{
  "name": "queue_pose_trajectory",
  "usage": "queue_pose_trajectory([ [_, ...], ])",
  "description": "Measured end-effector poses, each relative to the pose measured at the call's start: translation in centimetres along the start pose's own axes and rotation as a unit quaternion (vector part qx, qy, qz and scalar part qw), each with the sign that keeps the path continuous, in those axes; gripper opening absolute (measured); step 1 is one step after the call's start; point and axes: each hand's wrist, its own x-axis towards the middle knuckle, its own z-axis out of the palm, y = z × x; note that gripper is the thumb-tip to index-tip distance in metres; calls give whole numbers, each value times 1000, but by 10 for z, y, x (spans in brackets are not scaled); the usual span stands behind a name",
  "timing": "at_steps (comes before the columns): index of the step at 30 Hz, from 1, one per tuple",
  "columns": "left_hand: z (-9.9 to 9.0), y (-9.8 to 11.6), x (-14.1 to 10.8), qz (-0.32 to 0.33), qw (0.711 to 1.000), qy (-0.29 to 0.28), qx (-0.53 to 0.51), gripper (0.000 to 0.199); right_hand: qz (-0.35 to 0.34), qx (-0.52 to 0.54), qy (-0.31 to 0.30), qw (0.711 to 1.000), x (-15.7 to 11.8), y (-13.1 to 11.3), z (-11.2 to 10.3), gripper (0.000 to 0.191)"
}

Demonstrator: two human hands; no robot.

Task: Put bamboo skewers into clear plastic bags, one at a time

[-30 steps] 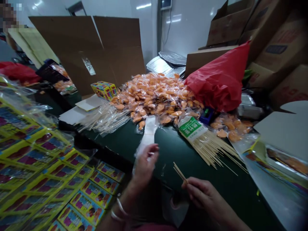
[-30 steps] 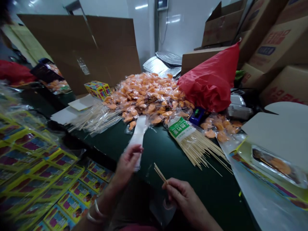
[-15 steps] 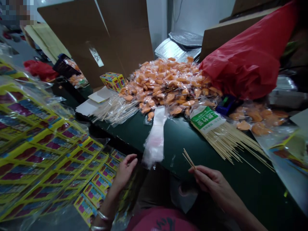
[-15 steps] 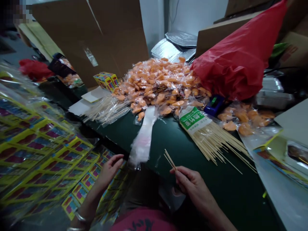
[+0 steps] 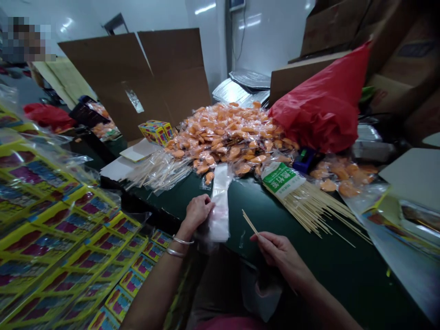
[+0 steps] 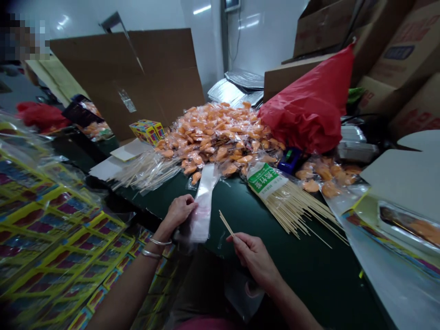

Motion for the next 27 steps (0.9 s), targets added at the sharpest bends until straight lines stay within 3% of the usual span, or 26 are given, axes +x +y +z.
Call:
queue_pose_trajectory([
  [7, -17, 1, 0, 14, 999, 10, -39, 13, 12, 8, -33, 999, 4, -3, -1, 46],
  [11, -23, 0, 8, -6, 994, -46, -103, 9, 1, -13, -49, 999, 11, -8, 2, 45],
  [12, -24, -3, 9, -16, 987, -69, -145, 16, -4, -22, -53, 998, 12, -9, 3, 45],
  [14, -26, -8, 6, -51, 950, -125, -283, 43, -12, -35, -60, 998, 15, -11, 4, 43],
  [17, -27, -16, -10, -139, 840, -172, -495, 72, -13, -40, -63, 997, 17, -11, 4, 41],
  [19, -27, -17, -29, -201, 793, -171, -549, 71, -9, -38, -63, 997, 18, -10, 5, 40],
  [21, -26, -14, -50, -238, 756, -179, -583, 56, -5, -33, -68, 997, 19, -9, 6, 40],
  [24, -25, -6, -80, -244, 722, -203, -614, 35, 1, -27, -80, 996, 20, -8, 9, 40],
  [27, -23, -2, -100, -239, 744, -192, -594, 31, 0, -31, -86, 996, 20, -8, 12, 40],
])
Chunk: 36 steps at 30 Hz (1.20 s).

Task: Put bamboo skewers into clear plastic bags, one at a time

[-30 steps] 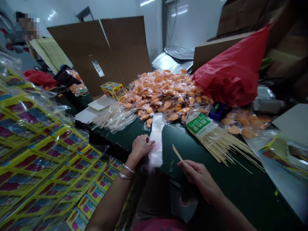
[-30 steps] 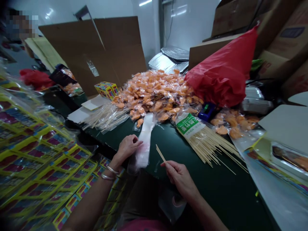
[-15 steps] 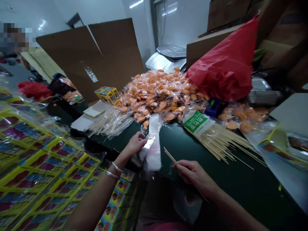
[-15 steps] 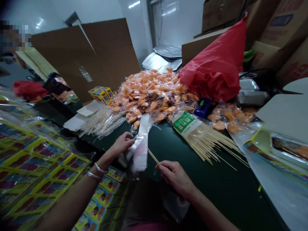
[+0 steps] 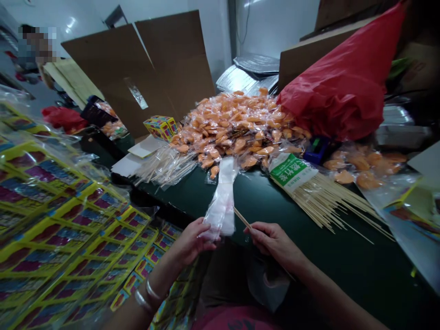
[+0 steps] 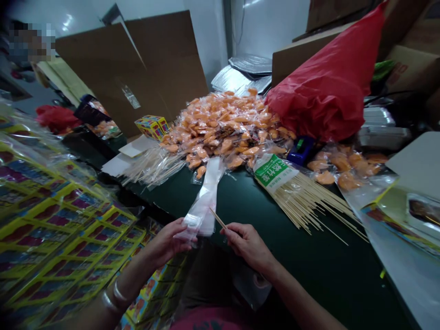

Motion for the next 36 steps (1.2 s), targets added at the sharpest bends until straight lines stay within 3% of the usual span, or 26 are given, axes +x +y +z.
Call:
queue_pose_trajectory([
  [5, -12, -13, 4, 125, 977, 135, 104, 35, -2, -17, 3, 1000, 0, 1, 3, 41],
  [11, -27, -10, 31, 164, 949, 135, 232, 22, -18, -68, -11, 997, 1, 3, 8, 36],
  [15, -25, -5, 34, 254, 854, 164, 424, 14, -82, -191, 2, 978, 5, 0, 12, 33],
  [17, -24, -7, 33, 269, 828, 169, 463, 8, -129, -291, 11, 948, 13, -5, 16, 33],
  [19, -24, -11, 32, 263, 840, 160, 447, 4, -164, -416, 14, 894, 26, -10, 22, 33],
  [21, -27, -18, 33, 255, 863, 152, 408, 16, -170, -518, 19, 838, 44, -15, 28, 32],
  [23, -31, -24, 35, 239, 883, 151, 375, 20, -158, -572, 31, 805, 63, -19, 32, 28],
  [28, -34, -28, 35, 232, 884, 177, 365, 10, -146, -615, 59, 772, 96, -21, 36, 20],
  [30, -29, -25, 31, 267, 863, 200, 380, 12, -145, -621, 63, 768, 100, -20, 35, 20],
  [34, -15, -19, 18, 378, 791, 252, 410, 12, -145, -616, 55, 773, 102, -16, 31, 24],
  [36, -10, -17, 14, 394, 792, 258, 388, 11, -146, -612, 51, 776, 102, -15, 30, 27],
])
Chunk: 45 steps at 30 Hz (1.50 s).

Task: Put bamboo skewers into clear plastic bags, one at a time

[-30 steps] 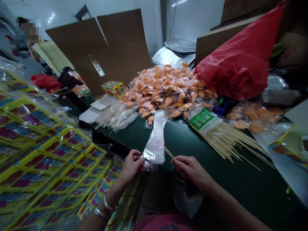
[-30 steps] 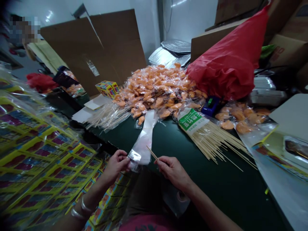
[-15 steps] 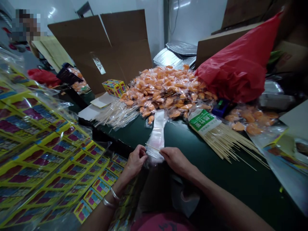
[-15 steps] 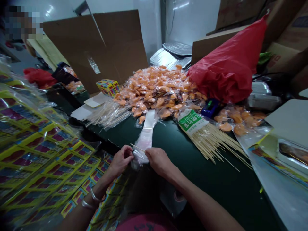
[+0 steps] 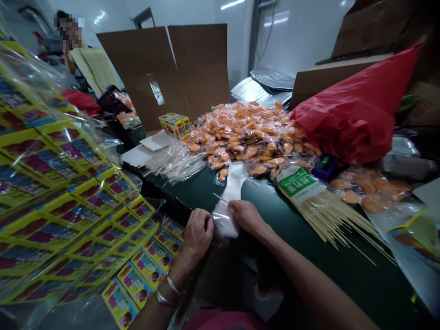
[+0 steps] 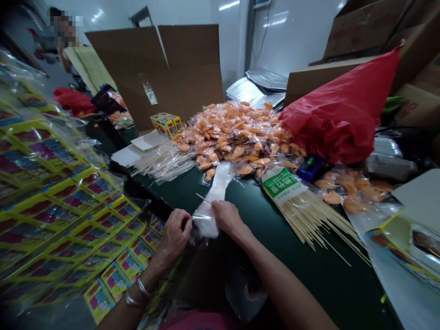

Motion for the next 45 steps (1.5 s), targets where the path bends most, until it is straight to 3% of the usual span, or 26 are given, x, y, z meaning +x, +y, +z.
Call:
queue_pose_trajectory([
  [2, 0, 2, -2, -79, 993, -30, -87, 9, -1, 3, 1, 1000, -1, 0, 1, 28],
  [3, 0, 2, -3, -144, 975, -60, -156, 9, -1, 3, 2, 1000, -1, 0, 1, 27],
  [5, -2, 0, -6, -270, 907, -121, -299, 13, -1, 5, 7, 1000, -2, -1, 2, 26],
  [7, -4, -3, -10, -340, 839, -161, -394, 20, 0, 7, 14, 1000, -3, -1, 3, 27],
  [10, -9, -4, -19, -368, 796, -197, -439, 31, -2, 15, 17, 1000, -1, -1, 2, 24],
  [16, -4, -1, -25, -410, 754, -229, -459, 35, -10, 18, 26, 999, -18, -6, -20, 24],
  [18, 0, 0, -23, -409, 753, -224, -465, 36, -29, 30, 16, 999, -37, -12, -29, 25],
  [22, 5, 3, -21, -379, 777, -198, -462, 35, -100, 74, -87, 988, -74, -21, -40, 22],
  [25, 8, 7, -22, -348, 801, -180, -453, 37, -86, 46, -116, 988, -85, -18, -40, 22],
  [30, 12, 16, -26, -317, 842, -157, -407, 52, -46, -7, -111, 993, -85, -12, -37, 24],
  [34, 17, 24, -32, -303, 852, -156, -397, 69, -7, -10, -99, 995, -85, -16, -35, 24],
  [38, 27, 29, -40, -279, 860, -167, -394, 82, 27, 52, -67, 996, -85, -17, -34, 25],
  [41, 38, 31, -43, -266, 865, -171, -390, 78, 54, 112, -31, 992, -77, -12, -30, 26],
  [45, 59, 36, -38, -282, 857, -180, -391, 54, 97, 158, 11, 983, -50, -6, -35, 39],
])
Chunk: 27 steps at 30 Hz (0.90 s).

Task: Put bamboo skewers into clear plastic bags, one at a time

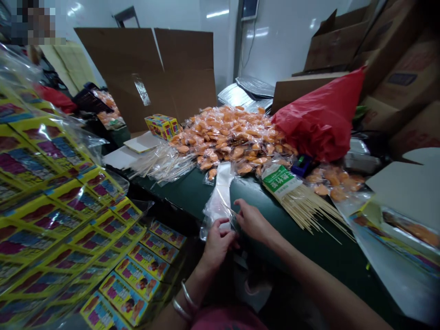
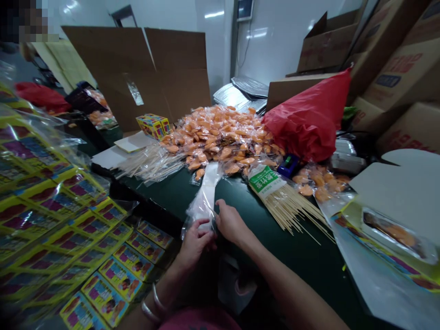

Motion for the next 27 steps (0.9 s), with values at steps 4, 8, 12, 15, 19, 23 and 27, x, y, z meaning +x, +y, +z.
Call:
queue_pose_trajectory([
  [4, 12, 3, 12, -57, 992, -17, -114, 34, -3, 27, -41, 999, 15, -9, -35, 32],
  [8, 15, 9, 14, -56, 971, -22, -230, 30, -71, 157, -87, 981, -17, -9, -62, 44],
  [12, 22, 8, 12, -40, 962, -46, -267, 29, -132, 217, 142, 957, -50, -3, -29, 41],
  [15, 30, 4, 10, -19, 958, -52, -281, 30, -150, 164, 279, 934, -43, -8, 7, 25],
  [19, 36, -3, 9, -14, 973, -31, -229, 31, -152, 208, 353, 899, 6, -23, 19, 24],
  [23, 26, 10, 13, 52, 997, -41, -40, 14, -156, 262, 292, 907, 59, -33, 5, 27],
  [27, -4, 78, 24, 151, 976, -70, 137, 7, -172, 303, 232, 908, 87, -36, -19, 27],
])
